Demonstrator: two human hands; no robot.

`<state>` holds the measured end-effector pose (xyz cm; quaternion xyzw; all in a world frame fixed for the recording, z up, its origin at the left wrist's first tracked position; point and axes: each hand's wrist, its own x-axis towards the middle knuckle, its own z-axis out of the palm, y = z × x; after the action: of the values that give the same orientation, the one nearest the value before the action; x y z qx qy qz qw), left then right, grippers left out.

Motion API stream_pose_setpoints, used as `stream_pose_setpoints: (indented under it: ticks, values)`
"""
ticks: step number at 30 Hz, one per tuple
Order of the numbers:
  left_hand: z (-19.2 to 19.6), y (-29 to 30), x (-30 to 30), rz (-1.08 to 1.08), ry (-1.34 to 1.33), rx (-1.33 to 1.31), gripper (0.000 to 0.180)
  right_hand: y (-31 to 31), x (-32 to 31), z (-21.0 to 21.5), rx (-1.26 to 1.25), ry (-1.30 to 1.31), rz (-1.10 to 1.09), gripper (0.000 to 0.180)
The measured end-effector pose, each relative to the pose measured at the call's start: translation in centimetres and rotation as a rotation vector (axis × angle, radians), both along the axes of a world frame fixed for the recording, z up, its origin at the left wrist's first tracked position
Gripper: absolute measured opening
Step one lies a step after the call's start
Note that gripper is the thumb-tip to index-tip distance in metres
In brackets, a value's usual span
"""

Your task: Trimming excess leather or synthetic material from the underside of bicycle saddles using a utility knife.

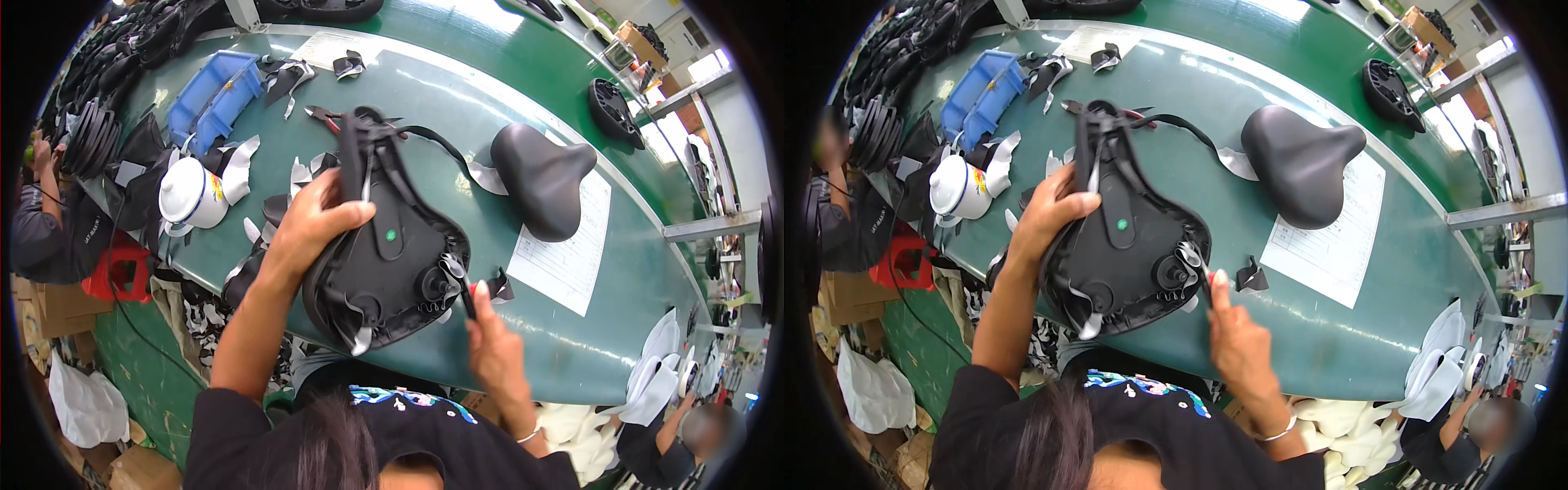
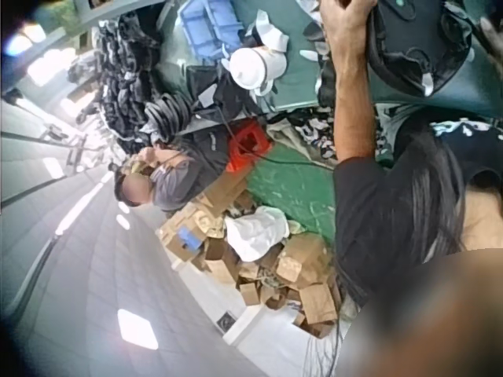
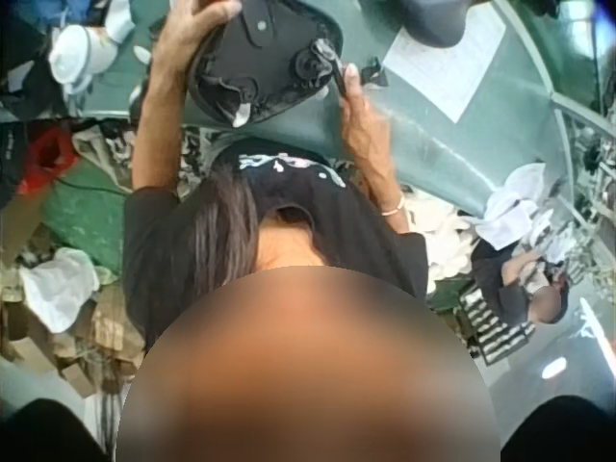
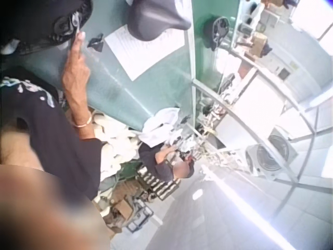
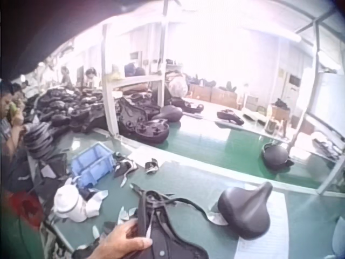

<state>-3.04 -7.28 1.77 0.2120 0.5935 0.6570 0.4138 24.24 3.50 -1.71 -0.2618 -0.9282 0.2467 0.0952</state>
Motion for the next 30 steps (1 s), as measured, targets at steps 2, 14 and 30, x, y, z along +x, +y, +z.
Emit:
stream_pose_setpoints:
  ticks: [2, 14, 30]
  values:
    - [-1.3, -2.0, 1.0, 0.131, -0.049, -0.011, 0.051, -2.9, 0.2, 0.1, -0.147, 0.074, -0.062, 0.06]
    - [-2.7, -7.3, 5.9, 0.322, -0.022, 0.04, 0.055, 2.0, -7.3, 1.9, -0.153, 0.467, 0.042, 0.054]
    - [-1.9, 2.6, 3.6, -0.283, 1.201, -0.014, 0.021, 4.6, -2.6, 3.0, -0.114, 0.344, 0.073, 0.045]
